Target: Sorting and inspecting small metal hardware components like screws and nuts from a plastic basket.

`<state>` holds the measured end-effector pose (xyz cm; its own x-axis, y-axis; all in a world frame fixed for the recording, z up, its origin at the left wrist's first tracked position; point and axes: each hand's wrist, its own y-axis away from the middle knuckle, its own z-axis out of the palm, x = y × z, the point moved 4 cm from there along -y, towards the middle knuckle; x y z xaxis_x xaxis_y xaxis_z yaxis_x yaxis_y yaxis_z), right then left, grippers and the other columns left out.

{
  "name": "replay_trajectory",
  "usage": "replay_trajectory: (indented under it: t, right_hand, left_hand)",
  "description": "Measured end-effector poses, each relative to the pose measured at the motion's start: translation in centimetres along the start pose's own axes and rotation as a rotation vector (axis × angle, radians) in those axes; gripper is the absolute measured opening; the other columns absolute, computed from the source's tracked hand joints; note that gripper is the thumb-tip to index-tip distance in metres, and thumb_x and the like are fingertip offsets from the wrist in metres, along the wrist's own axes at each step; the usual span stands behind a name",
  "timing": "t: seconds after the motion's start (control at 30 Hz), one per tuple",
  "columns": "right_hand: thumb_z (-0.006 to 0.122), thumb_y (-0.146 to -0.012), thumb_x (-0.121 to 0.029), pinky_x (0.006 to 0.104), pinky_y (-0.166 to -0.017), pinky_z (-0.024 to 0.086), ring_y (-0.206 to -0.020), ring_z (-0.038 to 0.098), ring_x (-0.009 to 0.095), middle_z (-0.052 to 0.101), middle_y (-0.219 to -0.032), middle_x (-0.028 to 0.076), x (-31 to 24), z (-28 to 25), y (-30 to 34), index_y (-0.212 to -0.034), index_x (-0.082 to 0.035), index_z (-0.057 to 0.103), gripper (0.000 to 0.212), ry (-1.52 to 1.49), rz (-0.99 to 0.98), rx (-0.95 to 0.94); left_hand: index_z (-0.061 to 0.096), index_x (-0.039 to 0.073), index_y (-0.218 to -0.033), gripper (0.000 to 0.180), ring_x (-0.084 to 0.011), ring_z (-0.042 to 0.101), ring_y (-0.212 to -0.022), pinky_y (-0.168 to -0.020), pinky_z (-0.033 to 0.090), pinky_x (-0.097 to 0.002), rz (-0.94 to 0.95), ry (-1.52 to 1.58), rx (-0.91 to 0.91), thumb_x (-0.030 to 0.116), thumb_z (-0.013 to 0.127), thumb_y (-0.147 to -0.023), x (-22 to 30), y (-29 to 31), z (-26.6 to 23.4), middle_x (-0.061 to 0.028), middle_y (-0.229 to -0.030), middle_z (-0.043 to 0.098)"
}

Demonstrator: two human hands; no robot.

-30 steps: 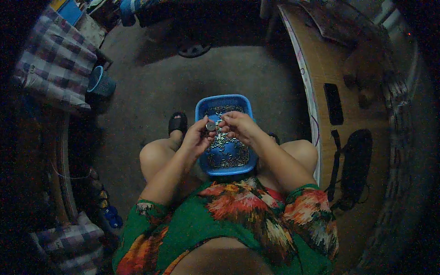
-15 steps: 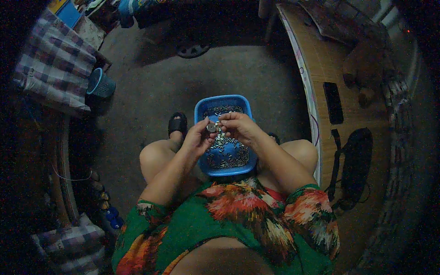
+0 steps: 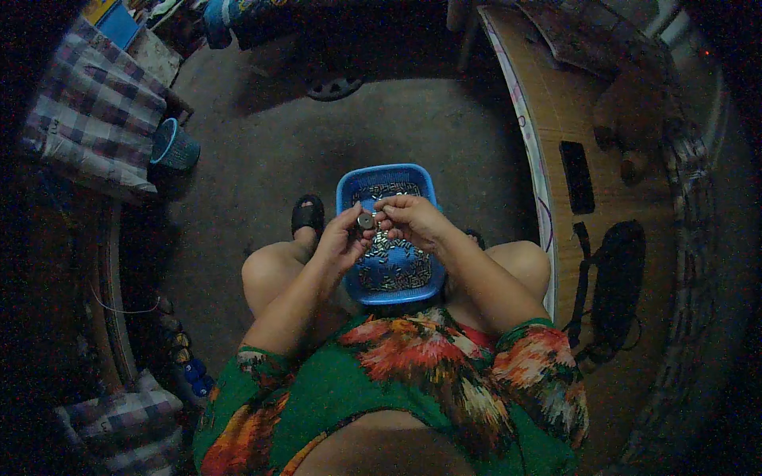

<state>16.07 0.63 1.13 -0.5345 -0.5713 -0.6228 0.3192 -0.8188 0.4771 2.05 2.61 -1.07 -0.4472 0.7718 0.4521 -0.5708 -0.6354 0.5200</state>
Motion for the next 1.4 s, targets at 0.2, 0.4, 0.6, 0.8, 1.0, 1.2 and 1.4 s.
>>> replay_trajectory:
  t: [0.2,0.4,0.6,0.8,1.0,1.2,1.4]
  right_hand:
    - [0.053,-0.081,-0.009,0.0208,-0.053,0.045,-0.064,0.053,0.01,0.057,-0.079,0.005,0.0,-0.1,0.0,-0.096,-0.003,0.051,0.017,0.095,-0.039,0.066]
    - [0.056,-0.079,-0.011,0.0199,-0.052,0.044,-0.062,0.053,0.009,0.057,-0.075,0.003,-0.1,-0.3,-0.2,-0.09,-0.002,0.054,0.014,0.37,-0.07,0.098]
    - [0.057,-0.079,-0.012,0.0179,-0.05,0.041,-0.06,0.051,0.007,0.055,-0.071,0.0,0.3,0.0,-0.3,-0.088,-0.004,0.055,0.013,0.289,-0.092,0.125]
    - [0.058,-0.078,-0.013,0.0177,-0.05,0.04,-0.059,0.049,0.006,0.054,-0.068,0.0,-0.5,1.1,0.4,-0.086,-0.003,0.056,0.013,0.474,-0.108,0.134]
    - [0.061,-0.076,-0.014,0.0174,-0.046,0.033,-0.053,0.044,0.004,0.052,-0.065,-0.002,-0.1,0.4,0.2,-0.084,-0.004,0.057,0.013,0.542,-0.177,0.145]
    - [0.061,-0.075,-0.014,0.0178,-0.048,0.035,-0.056,0.045,0.004,0.053,-0.068,-0.001,-0.1,0.9,0.1,-0.083,-0.004,0.058,0.012,0.565,-0.221,0.127]
    - [0.063,-0.075,-0.014,0.0185,-0.049,0.036,-0.06,0.047,0.005,0.054,-0.071,-0.001,0.4,0.1,-0.5,-0.082,-0.004,0.056,0.014,0.689,-0.372,0.127]
  left_hand:
    - [0.05,0.007,-0.084,0.021,-0.0125,0.05,-0.054,-0.046,0.042,-0.0209,-0.002,0.002,0.014,0.027,0.05,-0.085,0.1,0.2,0.3,-0.007,-0.073,0.056]
    - [0.049,0.008,-0.084,0.022,-0.0119,0.049,-0.052,-0.042,0.039,-0.0198,0.002,-0.034,0.033,0.03,0.051,-0.084,0.0,0.3,0.5,-0.0055,-0.072,0.054]
    - [0.051,0.007,-0.085,0.02,-0.0109,0.05,-0.054,-0.045,0.041,-0.0199,-0.005,-0.044,0.02,0.027,0.051,-0.084,0.0,0.5,0.9,-0.0058,-0.073,0.056]
    - [0.05,0.007,-0.085,0.02,-0.0106,0.05,-0.054,-0.045,0.042,-0.0196,0.009,-0.055,0.044,0.027,0.051,-0.084,-0.1,0.3,0.3,-0.0038,-0.071,0.054]
    - [0.05,0.008,-0.084,0.02,-0.0104,0.051,-0.054,-0.044,0.043,-0.0189,0.005,-0.068,0.065,0.027,0.054,-0.083,-0.2,0.2,0.4,-0.0027,-0.069,0.053]
    - [0.049,0.008,-0.082,0.021,-0.0104,0.052,-0.051,-0.043,0.044,-0.0192,-0.005,-0.069,0.073,0.028,0.056,-0.081,-0.4,0.0,0.0,-0.002,-0.067,0.053]
    - [0.051,0.008,-0.08,0.022,-0.0097,0.053,-0.052,-0.043,0.044,-0.0186,-0.009,-0.09,0.053,0.029,0.057,-0.081,-0.6,-0.2,0.2,-0.0015,-0.066,0.054]
